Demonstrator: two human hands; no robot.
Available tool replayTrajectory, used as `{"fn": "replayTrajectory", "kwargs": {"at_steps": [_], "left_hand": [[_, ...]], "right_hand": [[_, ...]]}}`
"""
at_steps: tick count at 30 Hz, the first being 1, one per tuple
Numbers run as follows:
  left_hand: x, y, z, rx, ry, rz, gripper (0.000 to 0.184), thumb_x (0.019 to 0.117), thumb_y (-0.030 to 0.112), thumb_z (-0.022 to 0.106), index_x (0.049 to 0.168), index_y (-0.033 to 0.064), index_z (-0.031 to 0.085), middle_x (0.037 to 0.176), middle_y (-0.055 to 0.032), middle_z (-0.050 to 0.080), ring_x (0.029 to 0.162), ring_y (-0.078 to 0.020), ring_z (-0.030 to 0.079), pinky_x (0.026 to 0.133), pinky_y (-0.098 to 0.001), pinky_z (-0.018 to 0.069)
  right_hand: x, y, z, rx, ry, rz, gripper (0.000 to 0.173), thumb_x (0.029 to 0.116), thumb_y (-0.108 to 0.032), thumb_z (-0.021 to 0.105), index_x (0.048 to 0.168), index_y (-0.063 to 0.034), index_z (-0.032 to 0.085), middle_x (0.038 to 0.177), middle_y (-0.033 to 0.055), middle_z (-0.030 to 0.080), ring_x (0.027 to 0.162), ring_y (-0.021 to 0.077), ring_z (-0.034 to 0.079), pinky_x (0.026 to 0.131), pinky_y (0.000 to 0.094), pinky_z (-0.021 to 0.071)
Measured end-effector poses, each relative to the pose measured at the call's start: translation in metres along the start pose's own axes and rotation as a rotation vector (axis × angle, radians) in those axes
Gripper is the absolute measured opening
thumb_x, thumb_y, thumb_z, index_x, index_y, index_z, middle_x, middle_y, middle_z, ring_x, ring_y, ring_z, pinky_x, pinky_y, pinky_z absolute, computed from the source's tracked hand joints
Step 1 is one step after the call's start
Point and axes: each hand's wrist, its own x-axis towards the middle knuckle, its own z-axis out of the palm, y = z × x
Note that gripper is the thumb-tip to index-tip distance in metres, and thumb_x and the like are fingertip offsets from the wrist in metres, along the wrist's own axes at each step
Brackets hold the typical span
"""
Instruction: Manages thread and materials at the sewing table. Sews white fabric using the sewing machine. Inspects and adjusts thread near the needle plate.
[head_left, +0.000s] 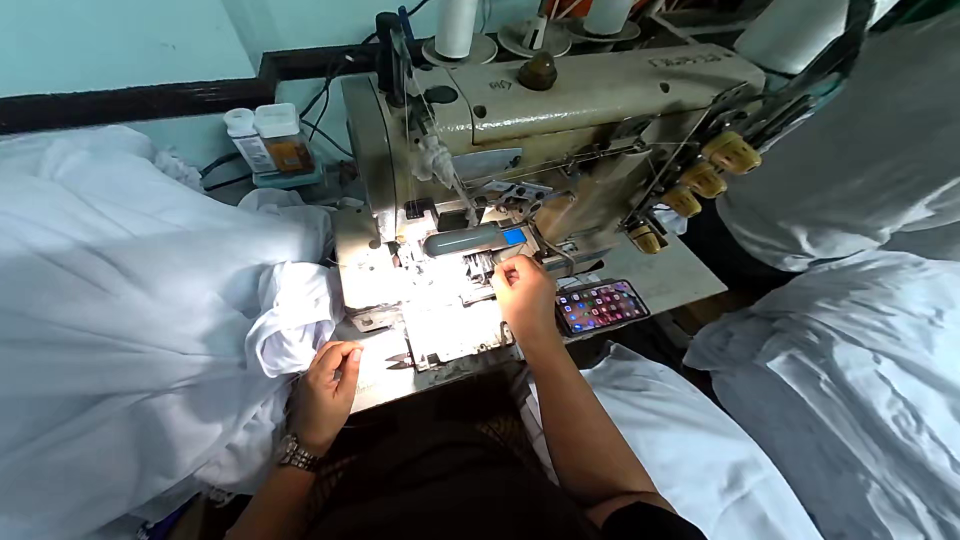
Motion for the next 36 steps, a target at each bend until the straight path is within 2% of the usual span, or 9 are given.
{"fn": "replayTrajectory", "kwargs": {"at_steps": [8, 17, 24, 27, 29, 33, 35, 36], "left_hand": [[0.0, 0.0, 0.001, -0.001, 0.001, -0.007, 0.028, 0.1044, 0.022, 0.052, 0.1, 0.0045, 0.073, 0.097, -0.0033, 0.07, 0.085, -0.0056, 0.066, 0.077, -0.0209, 0.0571], [0.0, -0.002, 0.001, -0.014, -0.005, -0.001, 0.027, 0.1041, 0.021, 0.052, 0.1, 0.0038, 0.072, 0.097, -0.0042, 0.07, 0.085, -0.0065, 0.067, 0.077, -0.0217, 0.0575], [0.001, -0.003, 0.002, -0.02, -0.005, 0.011, 0.028, 0.1037, 0.021, 0.052, 0.099, 0.0039, 0.073, 0.096, -0.0042, 0.07, 0.085, -0.0059, 0.067, 0.077, -0.0209, 0.0572], [0.001, -0.003, 0.001, -0.019, -0.013, 0.012, 0.029, 0.1043, 0.022, 0.052, 0.1, 0.0037, 0.073, 0.097, -0.0047, 0.071, 0.086, -0.0063, 0.067, 0.077, -0.0215, 0.0574], [0.001, -0.002, 0.001, -0.02, -0.016, 0.012, 0.029, 0.1046, 0.022, 0.052, 0.1, 0.0037, 0.073, 0.097, -0.0046, 0.07, 0.085, -0.006, 0.067, 0.077, -0.0213, 0.0574], [0.0, -0.003, 0.001, -0.028, -0.011, 0.012, 0.029, 0.1045, 0.023, 0.052, 0.1, 0.004, 0.073, 0.097, -0.0044, 0.07, 0.085, -0.0059, 0.066, 0.077, -0.0212, 0.0572], [0.0, -0.003, 0.002, -0.026, -0.013, 0.016, 0.029, 0.1045, 0.022, 0.052, 0.1, 0.0036, 0.073, 0.097, -0.005, 0.071, 0.086, -0.0062, 0.067, 0.077, -0.0216, 0.0574], [0.0, -0.004, 0.002, -0.024, -0.013, 0.016, 0.029, 0.1043, 0.022, 0.052, 0.1, 0.0034, 0.073, 0.096, -0.0053, 0.071, 0.086, -0.0065, 0.067, 0.077, -0.0215, 0.0571]], "right_hand": [[0.001, 0.001, 0.004, 0.043, 0.001, 0.013, 0.005, 0.0914, -0.008, 0.07, 0.091, -0.0034, 0.071, 0.089, 0.0121, 0.071, 0.077, 0.0239, 0.07, 0.072, 0.044, 0.0599], [0.005, 0.0, 0.009, 0.057, -0.018, 0.009, 0.005, 0.093, -0.01, 0.071, 0.092, -0.0049, 0.072, 0.091, 0.0118, 0.07, 0.079, 0.0243, 0.07, 0.073, 0.0451, 0.0598], [0.008, -0.001, 0.015, 0.055, 0.011, 0.023, 0.01, 0.0966, -0.013, 0.067, 0.092, -0.0053, 0.072, 0.089, 0.0112, 0.071, 0.079, 0.0245, 0.07, 0.073, 0.0455, 0.0594], [0.009, -0.003, 0.014, 0.064, 0.0, 0.028, 0.012, 0.0979, -0.013, 0.068, 0.098, -0.0035, 0.074, 0.096, 0.0135, 0.073, 0.086, 0.027, 0.072, 0.081, 0.0483, 0.0601], [0.009, -0.002, 0.014, 0.086, -0.029, 0.039, 0.017, 0.0981, -0.015, 0.069, 0.108, -0.0028, 0.073, 0.104, 0.0151, 0.074, 0.093, 0.0272, 0.074, 0.087, 0.0485, 0.0603], [0.002, -0.009, -0.001, 0.051, -0.104, 0.067, 0.034, 0.0999, -0.021, 0.068, 0.128, -0.003, 0.069, 0.12, 0.0179, 0.071, 0.105, 0.0295, 0.072, 0.092, 0.0485, 0.0594], [-0.005, -0.015, -0.013, -0.011, -0.098, 0.028, 0.037, 0.0999, -0.022, 0.067, 0.132, -0.0045, 0.068, 0.125, 0.0178, 0.069, 0.109, 0.0313, 0.07, 0.092, 0.0504, 0.0579], [-0.008, -0.017, -0.018, -0.04, -0.065, -0.016, 0.034, 0.099, -0.021, 0.067, 0.13, -0.0051, 0.069, 0.125, 0.0168, 0.07, 0.11, 0.0317, 0.07, 0.092, 0.0516, 0.0572]]}}
